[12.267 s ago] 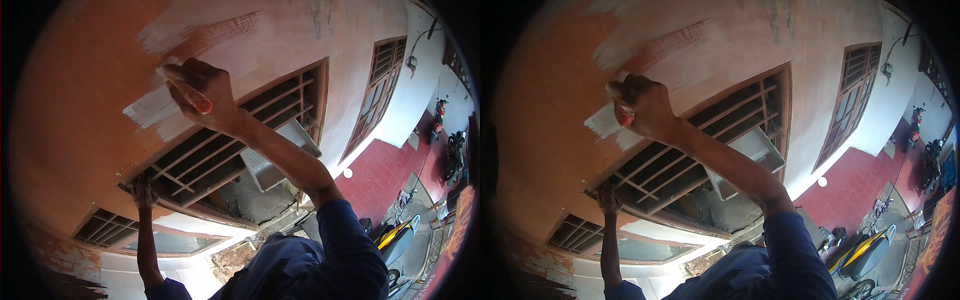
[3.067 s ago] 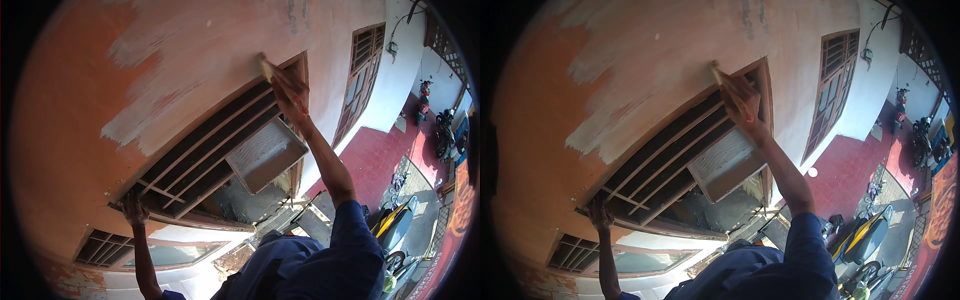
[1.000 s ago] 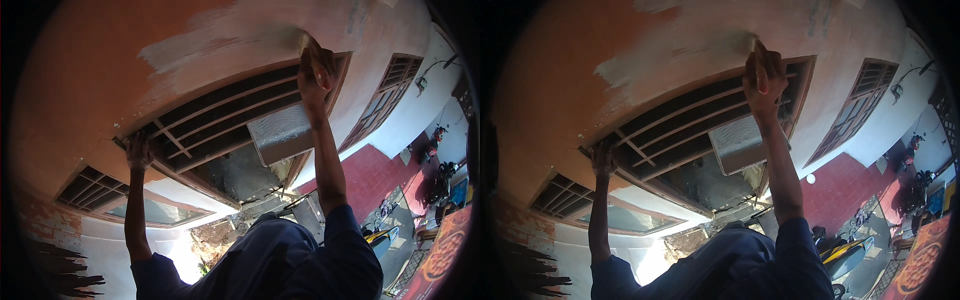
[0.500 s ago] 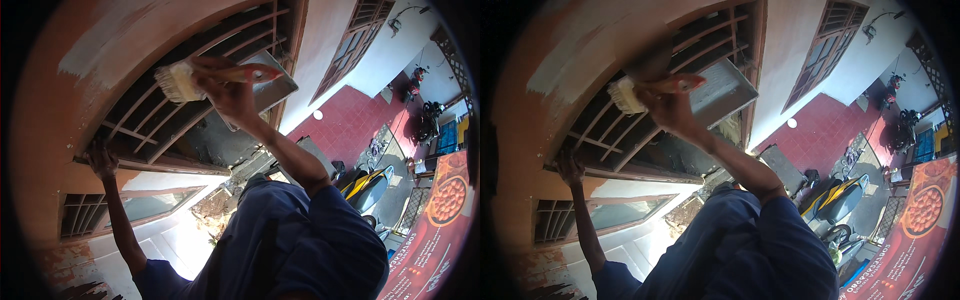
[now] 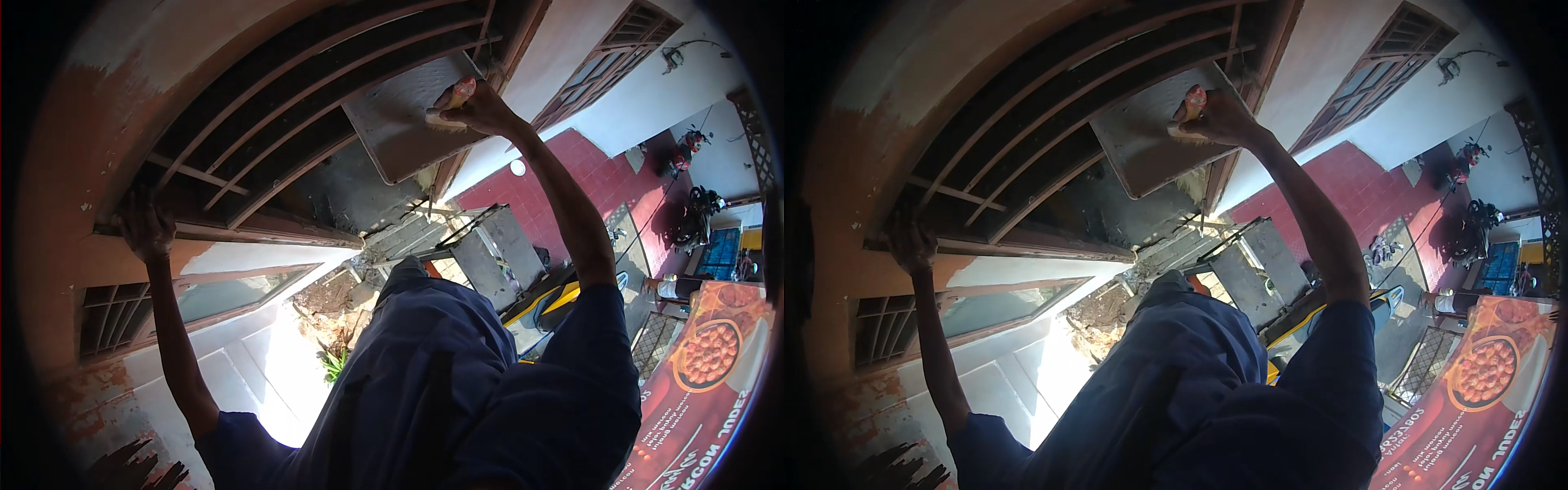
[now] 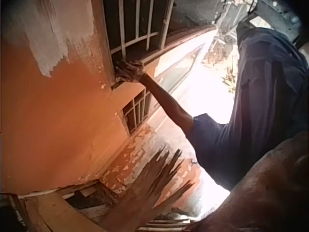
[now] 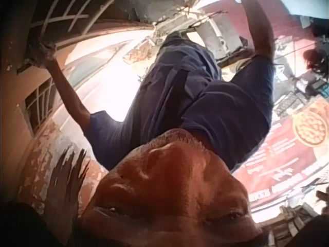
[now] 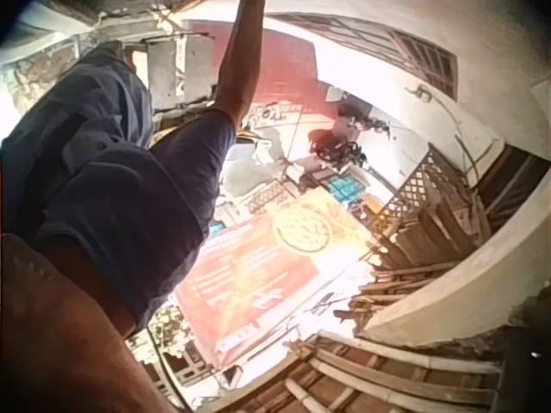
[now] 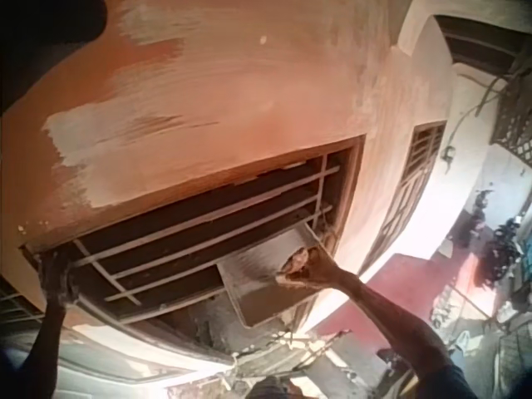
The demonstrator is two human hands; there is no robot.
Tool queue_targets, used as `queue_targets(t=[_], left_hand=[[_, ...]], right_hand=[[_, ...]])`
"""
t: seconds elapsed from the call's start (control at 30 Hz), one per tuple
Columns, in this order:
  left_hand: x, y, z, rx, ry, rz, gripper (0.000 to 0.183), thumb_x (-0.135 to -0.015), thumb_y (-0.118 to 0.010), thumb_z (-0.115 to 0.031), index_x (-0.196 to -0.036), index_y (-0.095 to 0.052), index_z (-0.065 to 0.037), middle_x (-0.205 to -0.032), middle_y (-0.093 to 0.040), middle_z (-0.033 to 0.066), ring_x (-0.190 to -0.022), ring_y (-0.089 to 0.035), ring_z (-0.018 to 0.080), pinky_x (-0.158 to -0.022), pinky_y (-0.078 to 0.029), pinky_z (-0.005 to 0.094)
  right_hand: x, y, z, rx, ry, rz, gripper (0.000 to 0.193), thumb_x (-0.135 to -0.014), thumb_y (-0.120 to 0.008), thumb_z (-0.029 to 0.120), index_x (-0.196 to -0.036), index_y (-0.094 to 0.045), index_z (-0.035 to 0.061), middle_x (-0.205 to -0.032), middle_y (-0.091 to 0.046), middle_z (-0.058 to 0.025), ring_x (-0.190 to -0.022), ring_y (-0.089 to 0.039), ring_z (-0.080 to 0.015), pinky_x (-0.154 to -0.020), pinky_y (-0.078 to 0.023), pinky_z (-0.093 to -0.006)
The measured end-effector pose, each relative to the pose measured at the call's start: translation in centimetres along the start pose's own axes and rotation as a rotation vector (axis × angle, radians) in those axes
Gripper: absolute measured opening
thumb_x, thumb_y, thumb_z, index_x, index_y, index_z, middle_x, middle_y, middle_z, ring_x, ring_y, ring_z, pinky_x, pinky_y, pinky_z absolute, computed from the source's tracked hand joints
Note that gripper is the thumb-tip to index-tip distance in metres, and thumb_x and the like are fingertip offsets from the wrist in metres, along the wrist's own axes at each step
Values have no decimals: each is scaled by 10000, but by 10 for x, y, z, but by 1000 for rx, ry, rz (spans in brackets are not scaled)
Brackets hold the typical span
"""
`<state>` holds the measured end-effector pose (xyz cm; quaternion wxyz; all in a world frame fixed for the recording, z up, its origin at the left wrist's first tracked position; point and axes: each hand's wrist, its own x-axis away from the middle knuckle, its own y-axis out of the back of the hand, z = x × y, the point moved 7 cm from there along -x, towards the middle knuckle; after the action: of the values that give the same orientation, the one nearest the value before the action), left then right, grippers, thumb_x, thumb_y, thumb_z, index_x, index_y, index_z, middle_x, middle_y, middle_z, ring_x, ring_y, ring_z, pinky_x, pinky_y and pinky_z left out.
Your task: The person dips a paintbrush into a paint tray and applies paint to the exterior wall.
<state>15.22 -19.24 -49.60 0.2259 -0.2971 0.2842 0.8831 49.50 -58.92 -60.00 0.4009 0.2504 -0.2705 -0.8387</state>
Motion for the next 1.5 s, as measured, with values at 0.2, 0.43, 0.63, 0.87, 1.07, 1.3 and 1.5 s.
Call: queue_targets(t=[0.2, 0.43, 0.63, 0.87, 1.07, 1.3, 1.5], left_hand=[[4, -3, 2, 7, 12, -8, 293, -884, -419, -278, -1109, -567, -163, -1180, -556, -15, -1100, -518, 161, -946, -336, 415], [2, -3, 3, 17, 27, 8, 297, -884, -416, -277, -1110, -568, -158, -1171, -563, -16, -1088, -526, 156, -948, -330, 412], [0, 1, 1, 12, 19, -21, 304, -877, -423, -281, -1108, -576, -157, -1153, -574, -10, -1088, -524, 158, -958, -313, 412], [-2, 2, 0, 15, 21, -19, 311, -876, -417, -283, -1113, -571, -155, -1156, -570, -5, -1087, -525, 172, -925, -349, 419], [-2, 2, 0, 15, 18, -11, 305, -870, -429, -278, -1110, -570, -154, -1157, -568, 11, -1081, -527, 187, -903, -363, 419], [1, 0, 3, 35, 45, -8, 315, -868, -432, -275, -1121, -562, -139, -1165, -560, 36, -1097, -517, 203, -925, -352, 450], [4, -1, 2, 31, 50, 6, 337, -864, -420, -249, -1158, -534, -130, -1189, -546, 52, -1122, -500, 218, -939, -339, 487]], right_hand=[[-6, -14, -22, 178, -71, 71, 251, -676, -706, 202, -875, -633, 68, -840, -642, -104, -801, -614, -222, -747, -459, -315], [2, -17, -29, 90, -64, 50, 280, -661, -721, 219, -877, -630, 68, -833, -644, -91, -791, -618, -215, -732, -465, -319], [5, -21, -27, 54, -75, 58, 254, -689, -690, 305, -835, -651, 101, -818, -644, -71, -771, -624, -213, -726, -472, -315], [8, -26, -46, 76, -47, 17, 290, -695, -673, 380, -850, -662, 134, -804, -642, -66, -757, -625, -231, -712, -482, -335], [12, -19, -42, 94, 48, -106, 232, -731, -685, 207, -915, -646, 73, -879, -640, -65, -795, -619, -217, -730, -490, -308], [53, 22, -24, -706, -117, -466, 291, -744, -668, 83, -997, -590, -39, -904, -619, -80, -794, -588, -137, -730, -465, -258], [74, -18, -58, -1468, -190, -588, 297, -847, -526, 84, -1122, -508, -29, -1084, -564, -89, -993, -537, -175, -849, -424, -308]])
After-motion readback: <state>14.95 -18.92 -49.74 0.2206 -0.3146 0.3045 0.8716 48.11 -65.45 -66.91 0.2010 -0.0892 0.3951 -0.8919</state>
